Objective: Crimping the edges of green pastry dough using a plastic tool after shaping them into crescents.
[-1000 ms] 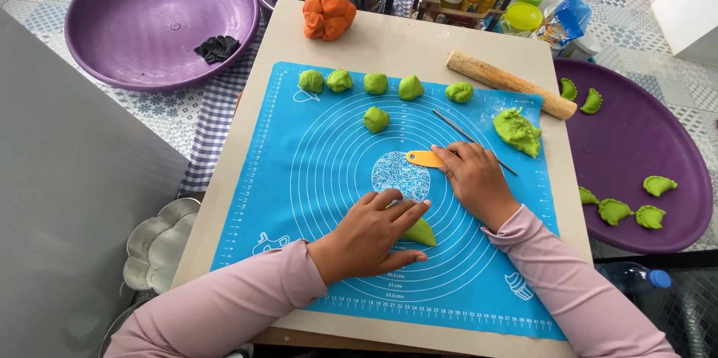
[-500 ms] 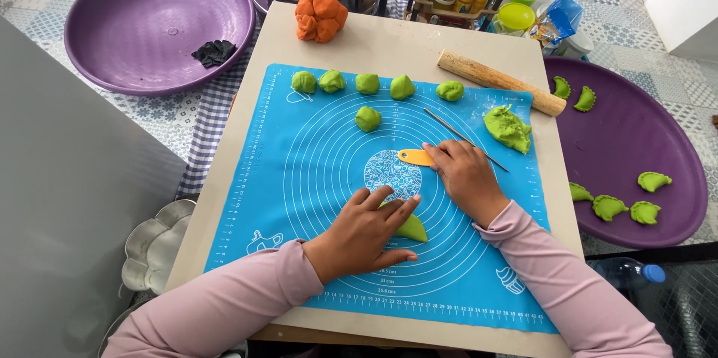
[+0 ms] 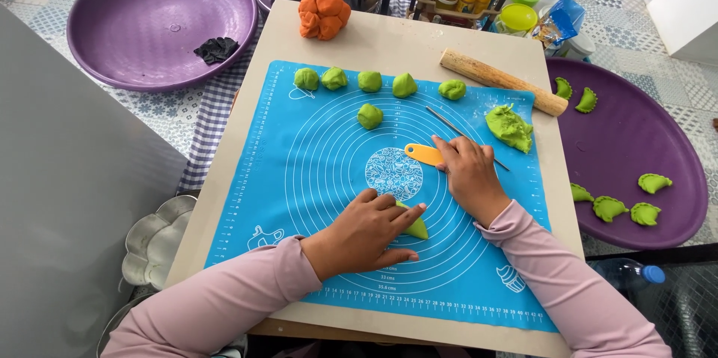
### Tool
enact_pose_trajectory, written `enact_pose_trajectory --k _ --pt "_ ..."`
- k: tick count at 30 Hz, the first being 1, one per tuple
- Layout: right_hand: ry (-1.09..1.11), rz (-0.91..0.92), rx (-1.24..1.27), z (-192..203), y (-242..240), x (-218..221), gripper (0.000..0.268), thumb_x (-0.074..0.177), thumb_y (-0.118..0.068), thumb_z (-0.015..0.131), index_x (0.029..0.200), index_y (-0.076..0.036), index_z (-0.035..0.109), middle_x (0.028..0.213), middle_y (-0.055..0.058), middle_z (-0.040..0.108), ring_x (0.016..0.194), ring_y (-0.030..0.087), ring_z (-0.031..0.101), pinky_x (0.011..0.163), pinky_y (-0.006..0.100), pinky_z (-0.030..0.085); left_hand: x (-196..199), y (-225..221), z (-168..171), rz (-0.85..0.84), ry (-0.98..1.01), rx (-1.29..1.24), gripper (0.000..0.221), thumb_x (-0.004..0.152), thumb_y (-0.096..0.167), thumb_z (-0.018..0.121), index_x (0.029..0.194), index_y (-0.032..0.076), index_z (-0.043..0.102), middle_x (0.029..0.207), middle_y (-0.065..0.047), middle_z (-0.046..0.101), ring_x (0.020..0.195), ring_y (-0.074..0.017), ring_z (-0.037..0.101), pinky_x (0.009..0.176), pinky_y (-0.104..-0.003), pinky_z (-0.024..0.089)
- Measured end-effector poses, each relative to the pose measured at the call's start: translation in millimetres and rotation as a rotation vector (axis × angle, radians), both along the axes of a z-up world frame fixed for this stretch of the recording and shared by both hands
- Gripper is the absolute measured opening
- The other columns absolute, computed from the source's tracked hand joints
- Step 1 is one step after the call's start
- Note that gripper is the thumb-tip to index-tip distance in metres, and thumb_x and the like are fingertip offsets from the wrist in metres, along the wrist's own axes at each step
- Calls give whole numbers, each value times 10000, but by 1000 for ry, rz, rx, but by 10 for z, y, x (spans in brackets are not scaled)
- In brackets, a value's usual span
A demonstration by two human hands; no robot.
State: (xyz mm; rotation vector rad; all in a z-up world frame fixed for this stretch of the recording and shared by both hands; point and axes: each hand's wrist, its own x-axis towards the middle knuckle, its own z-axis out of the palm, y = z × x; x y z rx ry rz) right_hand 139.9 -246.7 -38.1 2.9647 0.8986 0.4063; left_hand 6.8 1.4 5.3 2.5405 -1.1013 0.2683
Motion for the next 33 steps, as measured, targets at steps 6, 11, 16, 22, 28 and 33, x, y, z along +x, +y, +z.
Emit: enact_pose_trajectory --k 6,11,16,22,28,33 --pt "-96 -33 -56 177 -5 -128 331 1043 -265 590 1358 -167 622 959 36 580 900 166 626 839 397 406 19 -33 -63 -33 -32 19 618 1006 596 459 1277 85 675 1163 -137 721 1113 -286 628 911 -416 477" --pt "-234 7 48 237 -58 -198 95 1055 -285 592 1098 -243 665 880 -47 541 831 153 596 858 448 359 5 -70 -94 3 -34 55 633 986 627 467 1239 93 696 1133 -123 716 1101 -269 625 906 -412 482" --pt "-232 134 489 445 -80 -329 161 1061 -277 633 1012 -134 690 896 28 627 829 260 661 777 386 492 -14 -88 -100 34 -44 115 660 969 648 471 1247 89 685 1155 -130 693 1121 -277 605 925 -441 470" --pt "585 28 1364 442 80 -741 108 1077 -133 514 1060 -45 574 901 128 699 566 89 509 577 217 460 -37 -51 29 -119 -61 83 556 1010 530 486 1272 67 648 1191 -145 644 1226 -297 562 1025 -472 437" --pt "442 -26 1621 219 121 -682 113 1102 -169 480 1185 -104 439 897 138 720 484 62 507 521 164 425 -13 -65 -88 -151 -69 109 546 1004 526 490 1259 67 640 1182 -145 634 1228 -301 564 1043 -498 433" --pt "335 40 1472 215 131 -686 387 1094 -148 408 1455 -133 273 857 104 652 527 94 504 522 166 446 -9 -17 -13 -179 -65 95 630 998 591 423 1319 80 603 1225 -142 608 1272 -312 535 1051 -510 415"
